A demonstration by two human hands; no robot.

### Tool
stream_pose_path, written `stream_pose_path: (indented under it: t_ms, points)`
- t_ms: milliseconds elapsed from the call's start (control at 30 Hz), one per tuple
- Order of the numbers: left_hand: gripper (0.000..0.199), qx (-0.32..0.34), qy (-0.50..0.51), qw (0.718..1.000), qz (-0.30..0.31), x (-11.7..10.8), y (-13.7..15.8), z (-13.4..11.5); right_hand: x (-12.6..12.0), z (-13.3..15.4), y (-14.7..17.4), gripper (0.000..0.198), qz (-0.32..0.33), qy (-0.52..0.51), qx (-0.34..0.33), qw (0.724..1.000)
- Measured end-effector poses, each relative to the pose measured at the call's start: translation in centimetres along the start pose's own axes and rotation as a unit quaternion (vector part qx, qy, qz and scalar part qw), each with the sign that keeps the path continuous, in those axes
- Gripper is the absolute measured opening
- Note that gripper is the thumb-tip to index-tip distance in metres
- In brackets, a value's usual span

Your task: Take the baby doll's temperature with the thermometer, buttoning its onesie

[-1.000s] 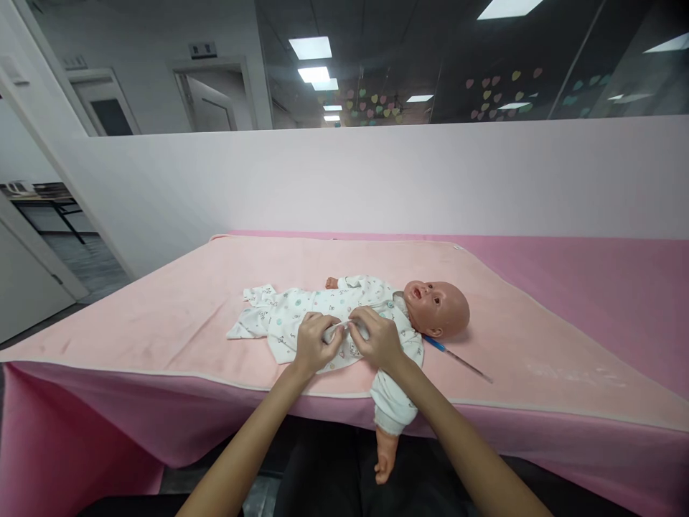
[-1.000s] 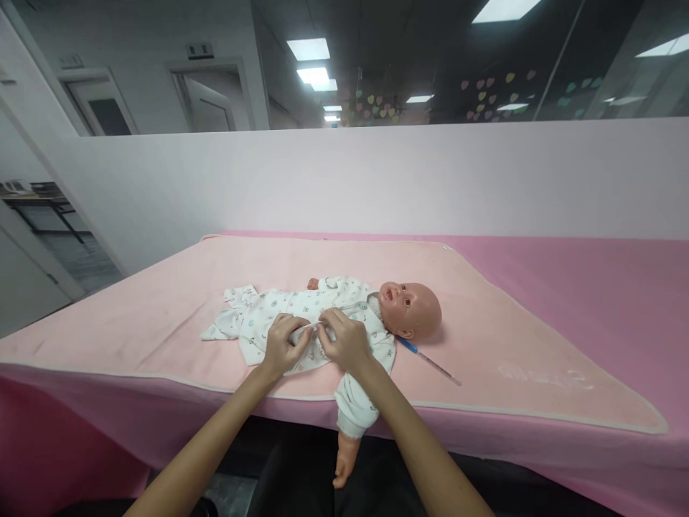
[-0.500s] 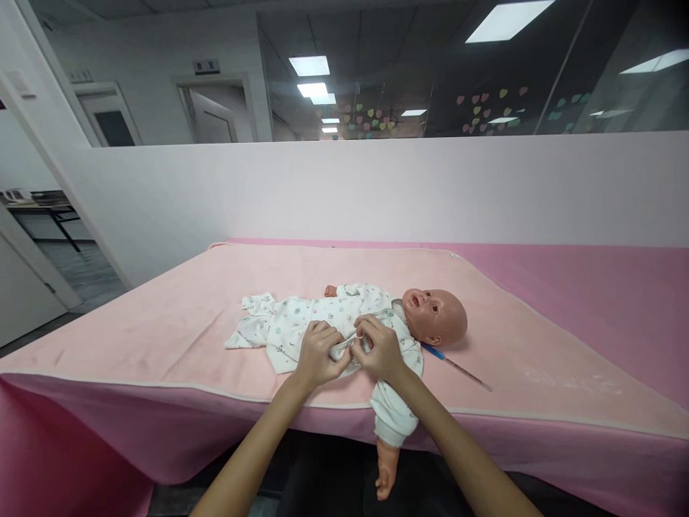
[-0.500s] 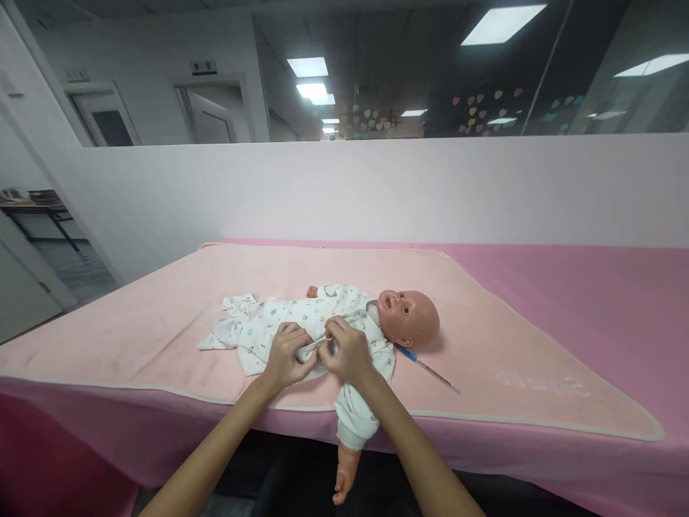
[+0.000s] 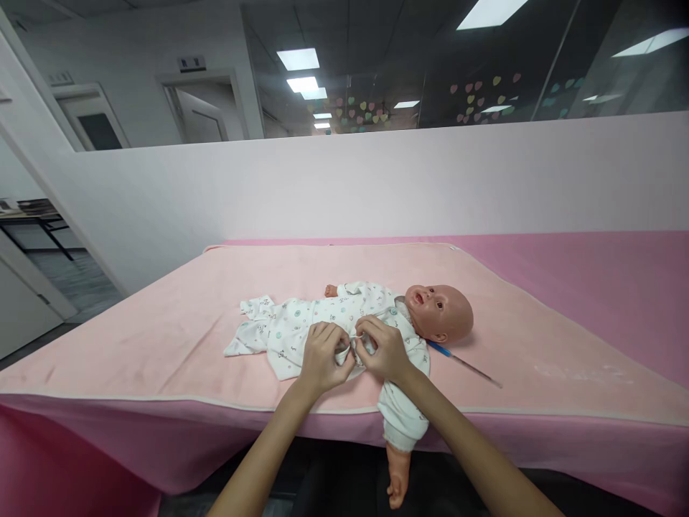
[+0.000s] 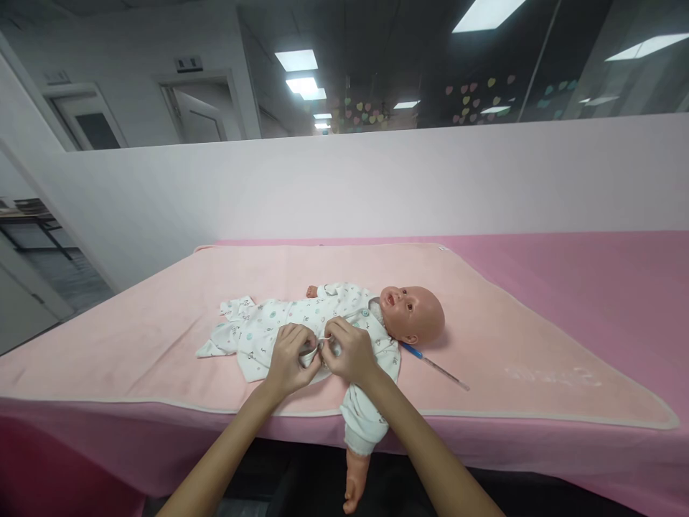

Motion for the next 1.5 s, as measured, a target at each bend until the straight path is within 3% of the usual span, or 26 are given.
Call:
stream_pose_path:
  t_ms: [300, 633, 967, 1233, 1500]
  points:
    - [0.005, -0.023, -0.019, 1.0, -0.009, -0.1, 0.1, 0.2, 0.3, -0.4, 0.0, 0.008, -0.006, 0.009, 0.016, 1.0]
    - [0.009, 0.012, -0.007, 0.999, -0.042, -0.2, 0.3, 0.1, 0.2, -0.3, 0.0, 0.007, 0.004, 0.006, 0.019, 1.0]
    - [0.024, -0.027, -0.032, 0.999, -0.013, 0.7, -0.1, 0.7, 0.4, -0.6, 0.2, 0.006, 0.004, 0.015, 0.019, 1.0]
    - [0.023, 0.026, -0.104, 0.994, 0.033, 1.6, -0.2, 0.1, 0.6, -0.8, 0.2, 0.008, 0.014, 0.023, 0.027, 0.999]
    - [0.02, 0.03, -0.121, 0.99, 0.068, 2.1, -0.4, 0.1, 0.7, -0.9, 0.2, 0.008, 0.014, 0.023, 0.032, 0.999]
Point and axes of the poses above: each hand's wrist, its own y-axis away from the middle knuckle, its own x-axis out of the palm, z = x × y, the point moved 6 cm from there along -y, towards the middle knuckle, and after that the axes turned 4 degrees about z, right-handed, at the moved point
